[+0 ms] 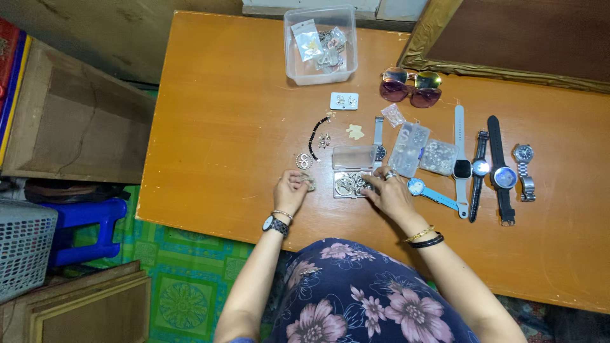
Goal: The person sits at a table and sorts small jewelry items including earrings, bracelets and charms, placing them one at a time into the compartments of a clear plastic organizer case. Watches, sunglasses and other accessories remain laid out on the table around the case.
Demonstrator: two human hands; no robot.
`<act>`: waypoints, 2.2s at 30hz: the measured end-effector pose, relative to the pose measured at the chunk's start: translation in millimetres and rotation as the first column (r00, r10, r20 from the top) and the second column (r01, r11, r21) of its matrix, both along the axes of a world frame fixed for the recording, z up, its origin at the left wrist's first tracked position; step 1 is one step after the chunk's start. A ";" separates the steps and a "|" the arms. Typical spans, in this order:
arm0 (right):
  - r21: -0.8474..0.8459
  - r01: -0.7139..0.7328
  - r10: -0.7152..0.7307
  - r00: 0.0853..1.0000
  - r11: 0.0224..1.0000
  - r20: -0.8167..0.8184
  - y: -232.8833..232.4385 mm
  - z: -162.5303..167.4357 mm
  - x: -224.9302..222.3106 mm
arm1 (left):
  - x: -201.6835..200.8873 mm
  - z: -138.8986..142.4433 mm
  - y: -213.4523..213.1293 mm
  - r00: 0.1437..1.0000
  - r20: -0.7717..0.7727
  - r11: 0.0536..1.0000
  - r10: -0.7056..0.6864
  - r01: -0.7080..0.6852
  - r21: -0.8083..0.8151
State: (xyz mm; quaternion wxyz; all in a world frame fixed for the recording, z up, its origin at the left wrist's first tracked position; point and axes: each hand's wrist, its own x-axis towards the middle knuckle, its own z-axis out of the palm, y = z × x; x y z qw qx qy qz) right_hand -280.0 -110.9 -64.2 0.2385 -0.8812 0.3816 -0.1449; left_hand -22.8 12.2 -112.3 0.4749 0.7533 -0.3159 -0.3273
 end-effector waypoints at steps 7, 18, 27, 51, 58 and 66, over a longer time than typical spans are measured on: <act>0.100 0.009 -0.013 0.999 0.995 0.041 -9.5 -1.3 8.2 | -42.0 5.7 -16.7 0.987 0.009 0.985 -0.163 0.163 0.049; 0.721 0.101 -0.394 0.885 0.685 0.249 -38.4 -7.3 -5.9 | -39.6 -3.2 -9.3 0.983 0.074 0.983 -0.171 0.164 0.088; 0.557 0.052 -0.130 0.986 0.829 0.103 -43.2 10.1 -8.6 | -27.8 -2.9 -3.2 0.963 0.202 0.972 -0.177 0.139 0.191; 0.338 -0.121 0.161 0.983 0.933 -0.093 -13.2 -2.7 -12.2 | -65.9 17.0 -35.8 0.574 0.627 0.844 -0.527 0.440 0.307; 0.236 0.013 -0.008 1.000 0.972 -0.018 -18.4 3.4 -4.6 | -61.8 18.0 -33.0 0.808 0.433 0.915 -0.399 0.380 0.133; 0.043 -0.089 0.090 0.996 0.995 -0.015 -4.5 -7.1 26.8 | -5.4 -2.2 -8.1 0.957 -0.240 0.987 0.160 -0.156 0.033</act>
